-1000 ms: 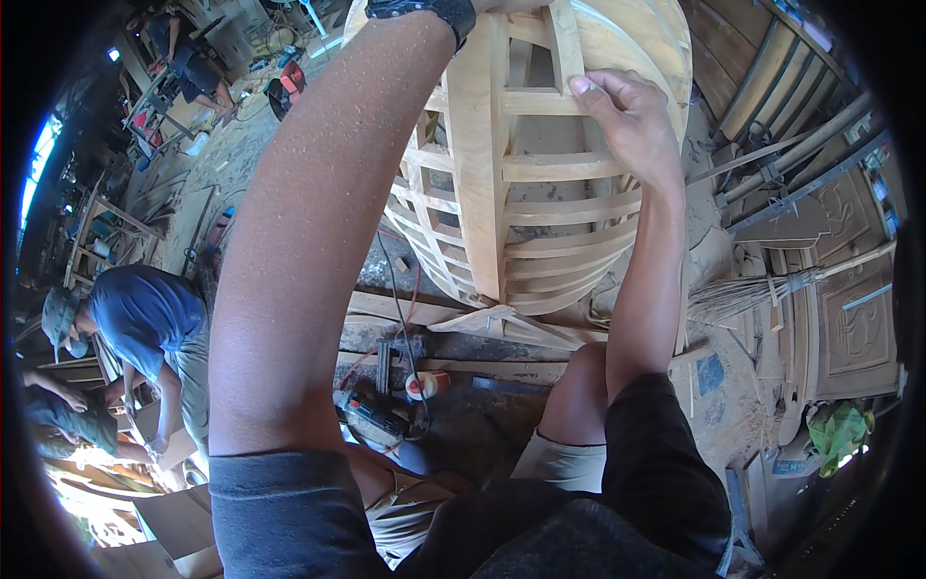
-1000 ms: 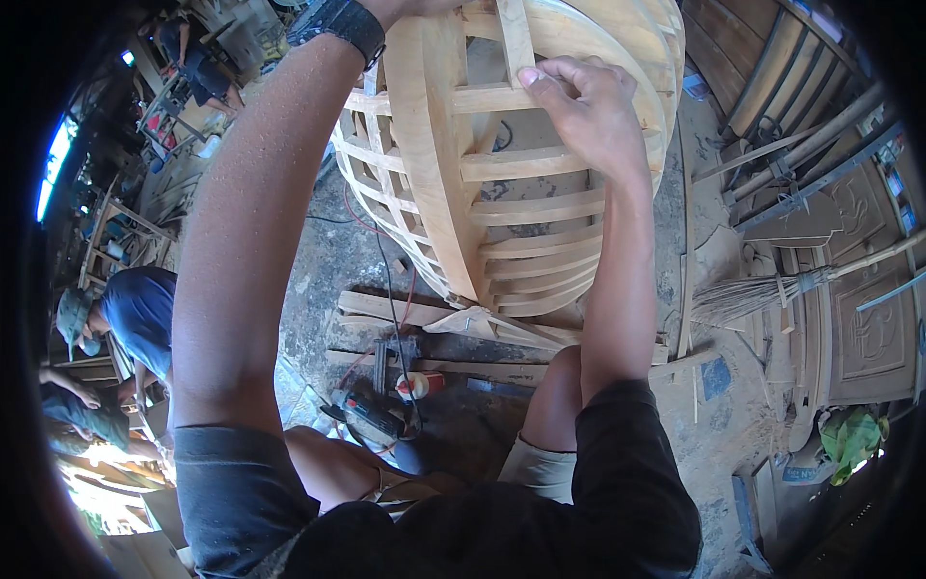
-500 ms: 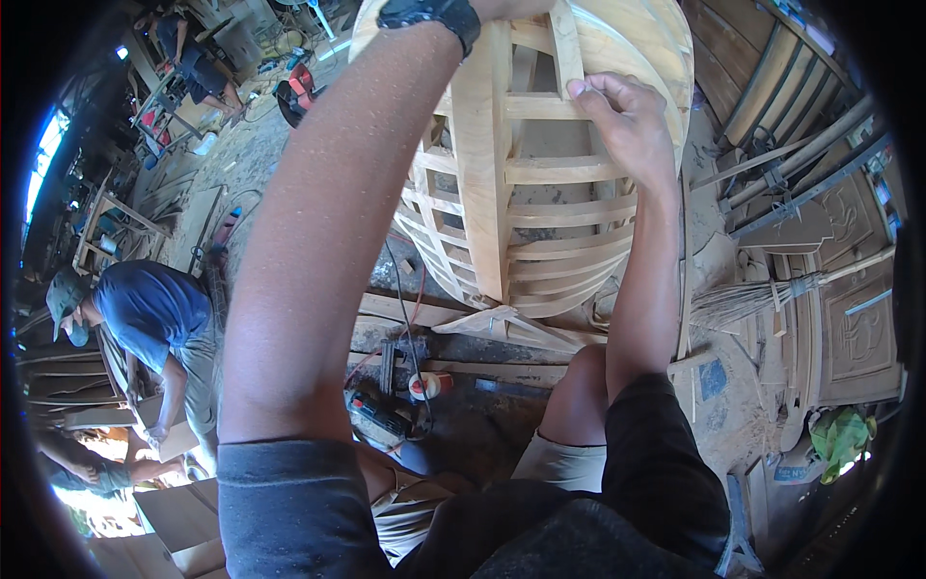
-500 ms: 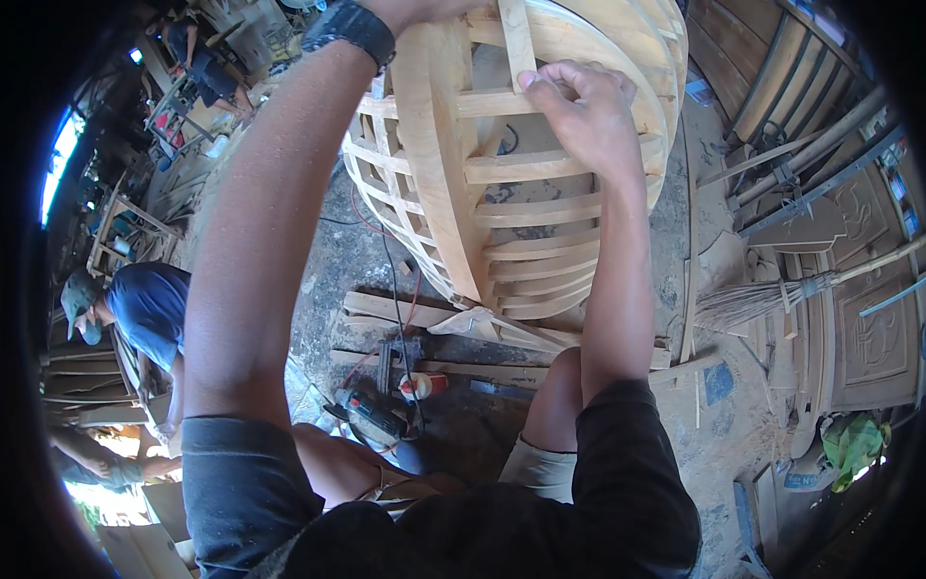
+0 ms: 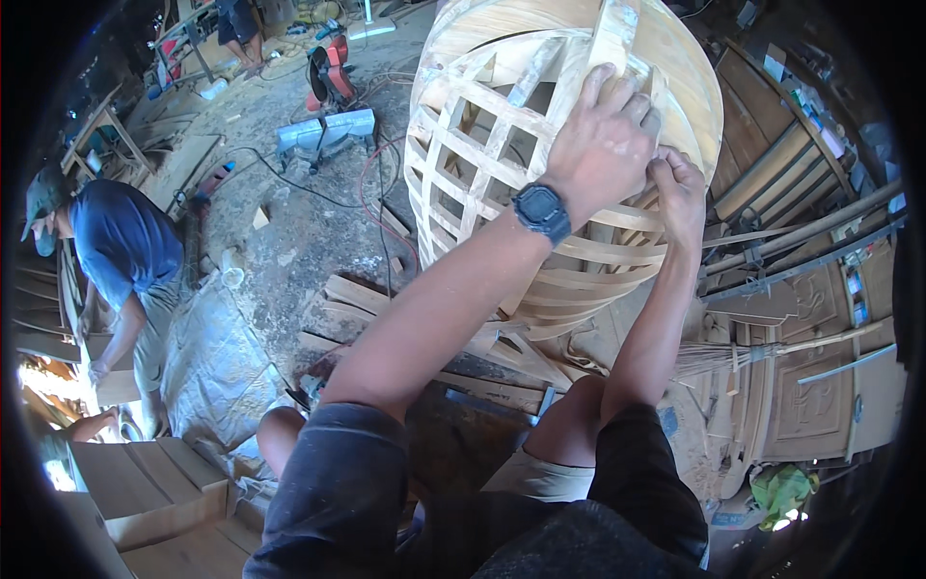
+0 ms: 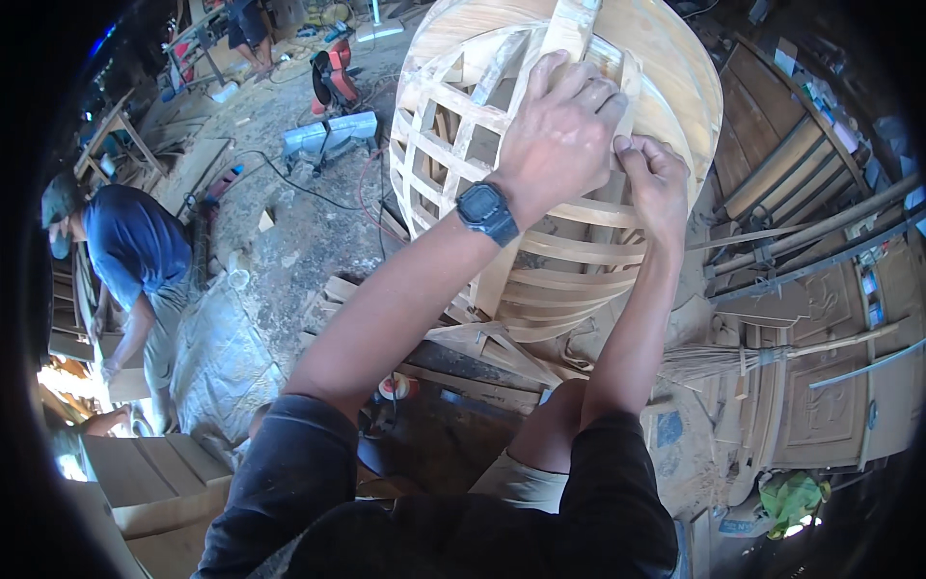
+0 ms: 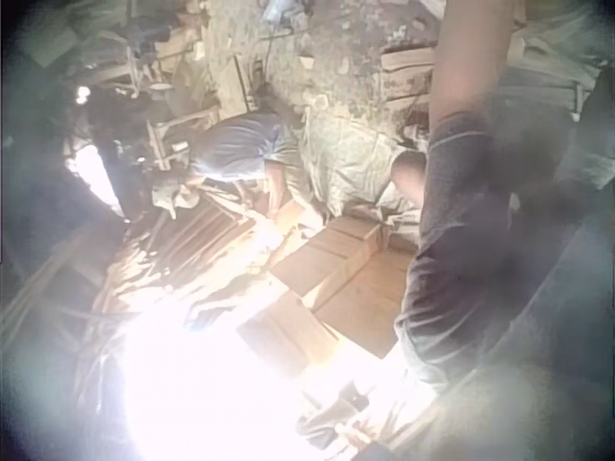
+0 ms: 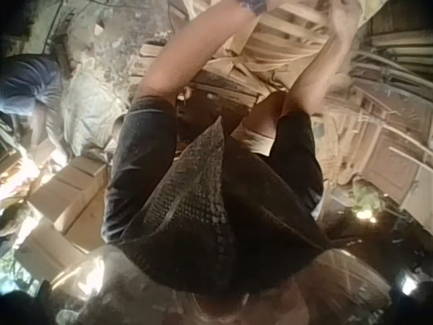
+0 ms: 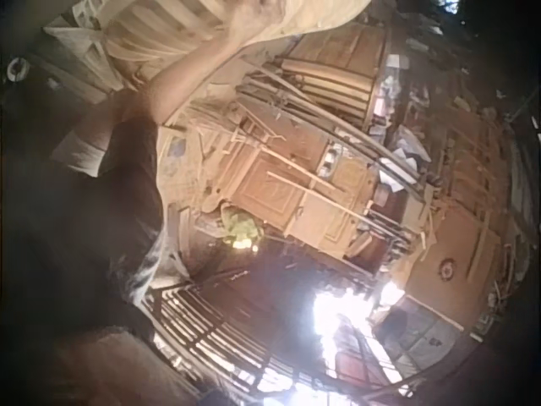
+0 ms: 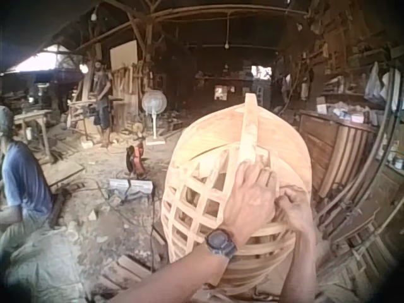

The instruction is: The person assembles a curved wooden structure by applying glue to wooden strips and securing them with a nail gun.

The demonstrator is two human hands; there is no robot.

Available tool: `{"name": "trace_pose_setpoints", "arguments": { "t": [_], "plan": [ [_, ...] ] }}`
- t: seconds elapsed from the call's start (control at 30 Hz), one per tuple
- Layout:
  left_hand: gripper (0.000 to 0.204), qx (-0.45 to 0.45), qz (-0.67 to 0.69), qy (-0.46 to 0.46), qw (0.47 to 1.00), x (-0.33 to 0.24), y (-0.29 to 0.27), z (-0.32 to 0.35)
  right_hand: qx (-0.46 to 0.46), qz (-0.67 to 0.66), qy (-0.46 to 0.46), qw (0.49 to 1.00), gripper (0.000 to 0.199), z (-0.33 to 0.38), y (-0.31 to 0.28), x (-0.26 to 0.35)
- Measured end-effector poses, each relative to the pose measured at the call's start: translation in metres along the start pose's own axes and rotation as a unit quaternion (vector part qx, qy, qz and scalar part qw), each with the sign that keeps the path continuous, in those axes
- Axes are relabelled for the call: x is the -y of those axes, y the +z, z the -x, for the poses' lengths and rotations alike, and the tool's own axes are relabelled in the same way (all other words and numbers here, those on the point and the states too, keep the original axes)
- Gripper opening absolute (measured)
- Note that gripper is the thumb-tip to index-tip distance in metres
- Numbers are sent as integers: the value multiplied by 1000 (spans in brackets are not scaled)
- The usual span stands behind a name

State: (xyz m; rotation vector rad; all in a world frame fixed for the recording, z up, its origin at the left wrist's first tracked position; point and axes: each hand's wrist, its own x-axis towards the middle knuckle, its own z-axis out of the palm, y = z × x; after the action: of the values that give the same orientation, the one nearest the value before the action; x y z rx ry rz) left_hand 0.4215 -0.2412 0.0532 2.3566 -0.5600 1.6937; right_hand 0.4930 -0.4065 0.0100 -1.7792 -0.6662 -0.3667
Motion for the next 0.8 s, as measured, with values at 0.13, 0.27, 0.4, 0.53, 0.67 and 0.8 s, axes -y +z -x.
{"name": "trace_pose_setpoints", "arguments": {
  "t": [0.13,0.27,0.4,0.53,0.67,0.8],
  "plan": [
    [22,80,-113,4,990,-1,-2,7,30,-26,43,998,20,3,-1,9],
    [24,131,-90,7,987,-4,-5,5,54,-52,24,997,18,0,-9,2],
    [29,88,-99,11,991,-2,0,5,38,-39,18,998,17,1,-4,10],
    [32,84,-96,8,992,-3,3,5,38,-43,15,998,16,1,-5,8],
    [31,81,-67,2,994,-2,4,5,33,-43,27,998,19,1,-4,10],
    [33,41,-48,-12,998,-3,4,3,27,-6,2,1000,27,-1,-6,4]
  ]
}}
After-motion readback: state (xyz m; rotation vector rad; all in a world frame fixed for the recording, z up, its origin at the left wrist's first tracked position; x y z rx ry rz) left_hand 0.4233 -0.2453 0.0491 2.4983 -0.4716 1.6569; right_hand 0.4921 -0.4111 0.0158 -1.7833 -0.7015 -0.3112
